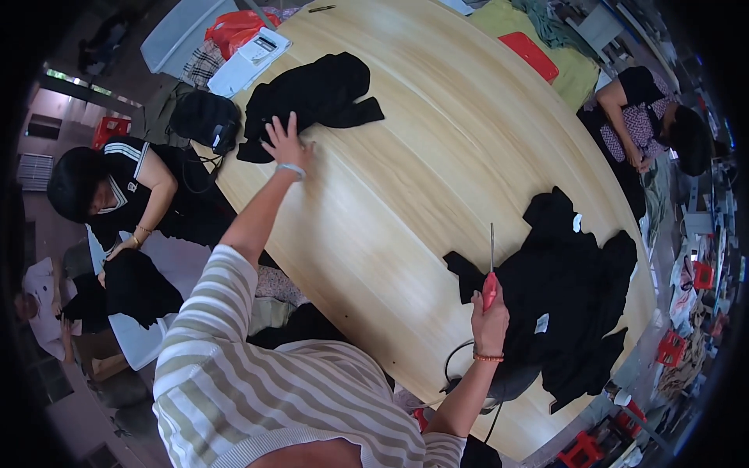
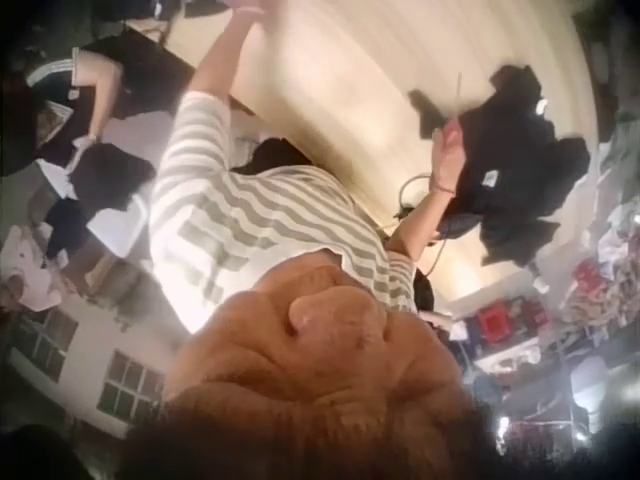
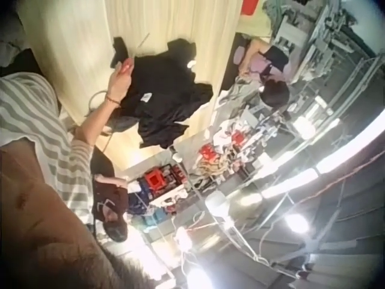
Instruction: Trim loose threads from black fabric garment pieces using scissors.
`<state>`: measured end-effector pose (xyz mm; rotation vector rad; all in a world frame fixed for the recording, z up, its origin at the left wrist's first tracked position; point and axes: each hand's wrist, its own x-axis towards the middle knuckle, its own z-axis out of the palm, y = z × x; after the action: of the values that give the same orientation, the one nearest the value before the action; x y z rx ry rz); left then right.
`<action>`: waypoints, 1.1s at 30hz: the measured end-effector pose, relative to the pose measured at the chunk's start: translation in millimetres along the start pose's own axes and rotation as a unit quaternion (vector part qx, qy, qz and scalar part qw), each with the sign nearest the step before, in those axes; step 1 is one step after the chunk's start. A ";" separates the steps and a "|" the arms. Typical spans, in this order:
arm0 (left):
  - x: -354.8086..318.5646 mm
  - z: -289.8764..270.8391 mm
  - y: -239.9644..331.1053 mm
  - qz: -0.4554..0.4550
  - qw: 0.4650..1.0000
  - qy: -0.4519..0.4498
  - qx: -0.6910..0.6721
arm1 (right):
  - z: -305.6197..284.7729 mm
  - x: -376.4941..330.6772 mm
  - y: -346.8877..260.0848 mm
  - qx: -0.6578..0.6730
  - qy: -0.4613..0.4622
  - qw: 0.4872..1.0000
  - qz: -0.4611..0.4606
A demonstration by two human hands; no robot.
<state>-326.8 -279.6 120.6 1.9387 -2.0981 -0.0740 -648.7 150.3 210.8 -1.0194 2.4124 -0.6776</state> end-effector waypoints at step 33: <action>-278.1 -49.4 39.9 0.148 0.879 -0.231 -0.390 | 88.2 13.0 -57.8 -0.068 -0.043 0.997 -0.006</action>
<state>-337.5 5.3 129.4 1.1644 -2.1013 -1.2163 -576.9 81.8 172.7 -1.0947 2.4065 -0.4686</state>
